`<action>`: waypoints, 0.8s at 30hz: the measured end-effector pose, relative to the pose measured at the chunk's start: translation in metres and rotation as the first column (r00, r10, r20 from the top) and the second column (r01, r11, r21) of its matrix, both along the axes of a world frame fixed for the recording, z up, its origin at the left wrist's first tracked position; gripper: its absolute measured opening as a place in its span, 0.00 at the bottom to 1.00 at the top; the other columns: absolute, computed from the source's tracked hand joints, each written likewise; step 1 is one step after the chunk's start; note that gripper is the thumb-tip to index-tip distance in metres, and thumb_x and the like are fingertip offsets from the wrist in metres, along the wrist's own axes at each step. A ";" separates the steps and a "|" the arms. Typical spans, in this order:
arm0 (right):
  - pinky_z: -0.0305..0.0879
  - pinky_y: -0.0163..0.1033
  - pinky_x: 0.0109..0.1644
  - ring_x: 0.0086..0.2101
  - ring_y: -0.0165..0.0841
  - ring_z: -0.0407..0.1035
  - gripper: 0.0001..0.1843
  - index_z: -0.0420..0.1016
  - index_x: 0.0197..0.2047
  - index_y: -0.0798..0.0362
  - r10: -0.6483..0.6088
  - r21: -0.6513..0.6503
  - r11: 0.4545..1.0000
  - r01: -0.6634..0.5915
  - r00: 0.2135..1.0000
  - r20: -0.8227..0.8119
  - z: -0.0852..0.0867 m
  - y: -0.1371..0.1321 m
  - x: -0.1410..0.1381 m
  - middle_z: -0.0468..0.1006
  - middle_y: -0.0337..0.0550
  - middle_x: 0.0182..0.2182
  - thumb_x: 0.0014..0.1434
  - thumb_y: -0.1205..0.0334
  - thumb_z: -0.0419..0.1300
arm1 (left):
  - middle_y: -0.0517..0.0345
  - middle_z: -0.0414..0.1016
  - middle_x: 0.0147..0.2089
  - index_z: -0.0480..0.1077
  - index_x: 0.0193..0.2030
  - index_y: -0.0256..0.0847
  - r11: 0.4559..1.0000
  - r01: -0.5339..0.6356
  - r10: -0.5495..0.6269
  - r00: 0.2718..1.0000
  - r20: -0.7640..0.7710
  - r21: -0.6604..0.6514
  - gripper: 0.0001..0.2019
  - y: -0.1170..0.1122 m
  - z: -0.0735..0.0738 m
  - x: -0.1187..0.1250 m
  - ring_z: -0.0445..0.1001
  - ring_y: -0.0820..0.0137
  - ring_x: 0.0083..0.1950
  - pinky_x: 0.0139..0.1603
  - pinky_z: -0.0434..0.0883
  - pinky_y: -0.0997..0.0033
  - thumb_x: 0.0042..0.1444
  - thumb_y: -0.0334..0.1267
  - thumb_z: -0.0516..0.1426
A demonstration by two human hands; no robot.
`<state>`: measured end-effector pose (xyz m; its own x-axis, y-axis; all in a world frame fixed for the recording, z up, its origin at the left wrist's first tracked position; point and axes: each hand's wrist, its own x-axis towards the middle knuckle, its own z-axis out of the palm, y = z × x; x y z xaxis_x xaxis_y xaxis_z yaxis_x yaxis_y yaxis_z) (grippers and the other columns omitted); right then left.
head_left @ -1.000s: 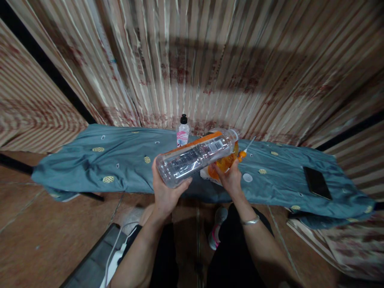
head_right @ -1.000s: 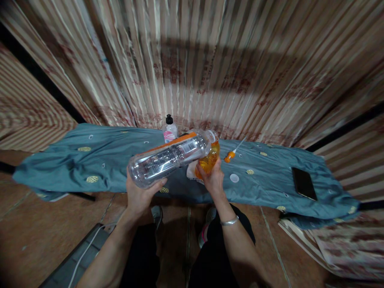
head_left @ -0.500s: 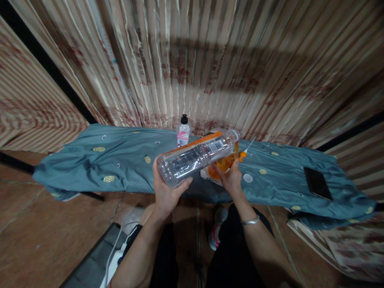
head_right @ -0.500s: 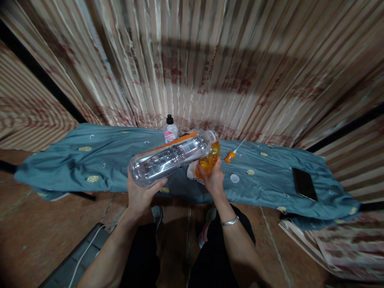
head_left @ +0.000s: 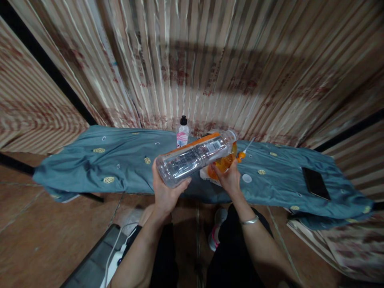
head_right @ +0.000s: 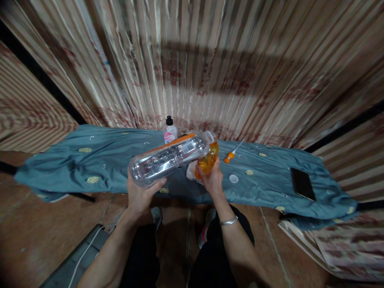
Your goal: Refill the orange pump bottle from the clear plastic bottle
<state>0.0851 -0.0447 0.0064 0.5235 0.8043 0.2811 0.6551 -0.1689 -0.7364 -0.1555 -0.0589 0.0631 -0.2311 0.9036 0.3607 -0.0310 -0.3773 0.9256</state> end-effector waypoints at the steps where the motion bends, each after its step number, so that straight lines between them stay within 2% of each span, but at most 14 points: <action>1: 0.75 0.56 0.51 0.49 0.58 0.81 0.54 0.59 0.70 0.60 0.002 0.004 1.000 -0.002 1.000 -0.003 0.000 0.000 0.000 0.82 0.68 0.53 0.53 0.32 0.67 | 0.44 0.78 0.58 0.62 0.63 0.43 1.000 0.001 -0.001 1.000 0.005 -0.002 0.47 0.000 0.001 0.000 0.82 0.53 0.58 0.62 0.78 0.51 0.36 0.46 0.77; 6: 0.76 0.57 0.52 0.50 0.58 0.81 0.53 0.60 0.69 0.60 0.012 0.032 0.999 -0.012 1.000 0.003 -0.001 0.000 -0.001 0.82 0.68 0.53 0.53 0.31 0.66 | 0.43 0.78 0.59 0.62 0.63 0.44 1.000 0.003 -0.003 1.000 0.012 -0.002 0.47 0.000 0.001 0.000 0.82 0.52 0.58 0.63 0.77 0.49 0.36 0.44 0.77; 11: 0.76 0.58 0.51 0.50 0.58 0.81 0.51 0.61 0.67 0.60 0.031 0.040 0.999 -0.032 0.999 0.021 -0.001 -0.001 -0.001 0.82 0.67 0.53 0.55 0.30 0.64 | 0.42 0.77 0.60 0.61 0.64 0.43 1.000 0.015 -0.015 1.000 0.002 0.010 0.49 0.001 -0.002 -0.001 0.81 0.52 0.60 0.64 0.76 0.48 0.36 0.47 0.77; 19: 0.77 0.59 0.50 0.47 0.58 0.81 0.49 0.59 0.68 0.63 0.031 0.001 1.000 -0.031 0.999 0.030 0.001 -0.003 -0.003 0.83 0.67 0.50 0.58 0.34 0.63 | 0.44 0.78 0.59 0.63 0.63 0.44 1.000 -0.012 0.012 1.000 0.001 -0.016 0.49 0.000 -0.001 -0.001 0.81 0.53 0.58 0.63 0.76 0.49 0.35 0.50 0.78; 24: 0.78 0.62 0.51 0.48 0.58 0.81 0.48 0.58 0.69 0.61 0.037 0.017 0.999 -0.038 0.999 0.026 -0.001 -0.003 -0.003 0.82 0.67 0.52 0.60 0.35 0.63 | 0.40 0.78 0.59 0.62 0.65 0.42 0.998 -0.002 0.003 1.000 0.026 -0.056 0.51 0.000 0.001 -0.001 0.82 0.49 0.57 0.63 0.76 0.44 0.35 0.49 0.78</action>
